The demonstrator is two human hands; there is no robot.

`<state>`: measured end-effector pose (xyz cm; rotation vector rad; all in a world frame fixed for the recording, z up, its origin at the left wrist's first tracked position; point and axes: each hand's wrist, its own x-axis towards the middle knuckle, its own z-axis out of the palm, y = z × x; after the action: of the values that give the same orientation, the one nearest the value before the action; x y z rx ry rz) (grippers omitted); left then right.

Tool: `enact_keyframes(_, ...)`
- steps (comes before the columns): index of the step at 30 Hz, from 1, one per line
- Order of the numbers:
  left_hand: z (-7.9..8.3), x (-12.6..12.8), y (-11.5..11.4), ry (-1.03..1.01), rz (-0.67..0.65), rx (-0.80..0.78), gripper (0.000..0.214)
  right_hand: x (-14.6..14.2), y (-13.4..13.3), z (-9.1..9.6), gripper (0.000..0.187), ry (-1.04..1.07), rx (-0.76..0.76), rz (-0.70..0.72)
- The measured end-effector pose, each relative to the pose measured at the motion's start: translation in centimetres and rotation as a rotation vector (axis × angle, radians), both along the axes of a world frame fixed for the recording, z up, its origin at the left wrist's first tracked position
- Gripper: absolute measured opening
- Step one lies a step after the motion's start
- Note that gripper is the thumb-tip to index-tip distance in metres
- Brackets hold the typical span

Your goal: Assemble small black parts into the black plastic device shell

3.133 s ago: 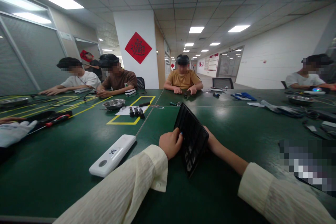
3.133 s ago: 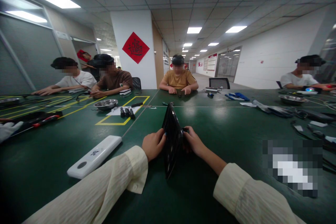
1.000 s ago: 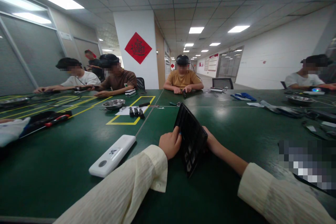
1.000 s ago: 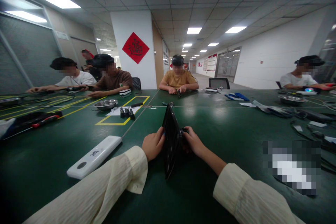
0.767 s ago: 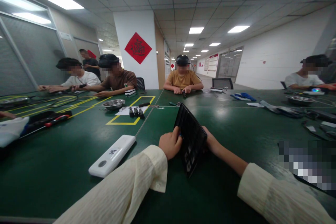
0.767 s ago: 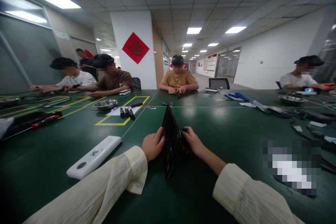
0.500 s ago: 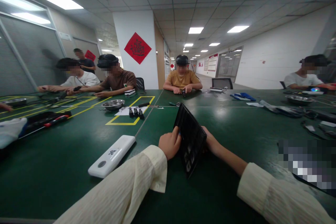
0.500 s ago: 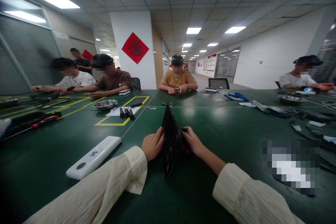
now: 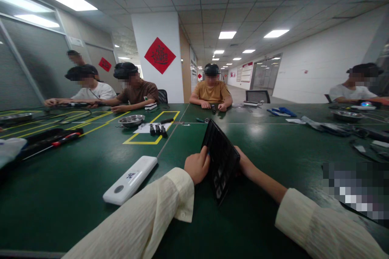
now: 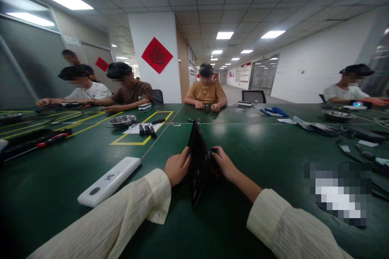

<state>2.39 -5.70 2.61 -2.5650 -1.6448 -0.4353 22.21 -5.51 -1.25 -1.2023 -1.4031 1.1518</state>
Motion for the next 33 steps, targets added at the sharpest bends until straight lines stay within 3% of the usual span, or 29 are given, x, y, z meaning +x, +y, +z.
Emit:
enact_keyframes(25, 0.3, 0.0, -0.1, -0.034, 0.01, -0.044, 0.04, -0.2, -1.0, 1.2, 0.054, -0.038, -0.014, 0.006)
enact_keyframes(33, -0.1, 0.0, 0.1, -0.037, -0.024, -0.007, 0.038, -0.1, -0.4, 0.6, 0.058, -0.05, -0.009, 0.013)
